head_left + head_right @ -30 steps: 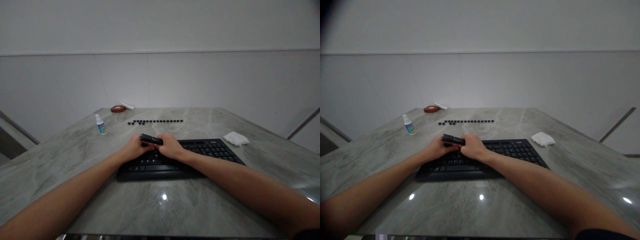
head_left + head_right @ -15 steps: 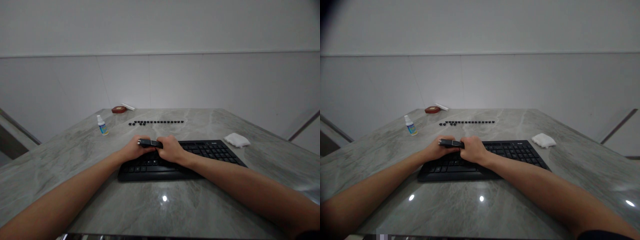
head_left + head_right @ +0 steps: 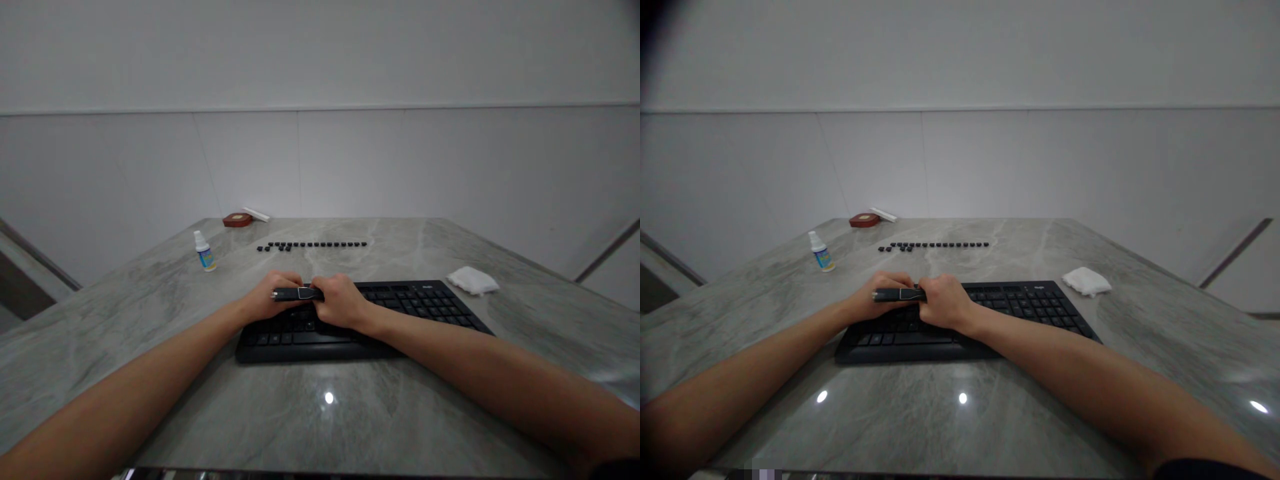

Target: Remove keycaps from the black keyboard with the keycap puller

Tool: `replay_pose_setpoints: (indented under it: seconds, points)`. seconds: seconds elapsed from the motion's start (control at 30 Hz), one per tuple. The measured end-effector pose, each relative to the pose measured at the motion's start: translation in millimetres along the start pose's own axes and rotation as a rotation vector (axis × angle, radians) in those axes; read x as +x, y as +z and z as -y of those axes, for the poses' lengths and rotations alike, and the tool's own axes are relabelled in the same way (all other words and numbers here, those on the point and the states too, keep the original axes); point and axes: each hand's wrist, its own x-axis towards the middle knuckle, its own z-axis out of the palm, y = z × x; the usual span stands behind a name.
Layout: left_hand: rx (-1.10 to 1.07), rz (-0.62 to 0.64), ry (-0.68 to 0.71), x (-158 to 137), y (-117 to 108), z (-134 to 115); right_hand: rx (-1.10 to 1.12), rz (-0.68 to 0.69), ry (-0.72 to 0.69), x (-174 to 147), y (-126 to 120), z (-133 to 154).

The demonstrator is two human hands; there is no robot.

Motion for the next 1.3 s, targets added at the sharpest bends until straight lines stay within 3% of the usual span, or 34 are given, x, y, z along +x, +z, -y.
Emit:
replay_pose_setpoints:
  seconds: [0.43, 0.73, 1.1, 1.3]
  points:
    - [0.020, 0.014, 0.126, 1.1, -2.8, 1.1, 0.022, 0.022, -0.064, -1.4, -0.2, 0.1]
    - [0.020, 0.000, 0.105, 0.2, -2.5, -0.3, 0.059, -0.025, -0.061, -0.7, 2.0, -3.2]
    - [0.013, -0.034, 0.232, 2.7, 0.6, 0.3, 0.119, -0.103, -0.095, -6.4, -0.5, -6.1]
    - [0.038, -0.106, 0.143, 4.3, 7.2, 1.6, 0.220, -0.173, -0.027, -6.0, -3.7, -10.3]
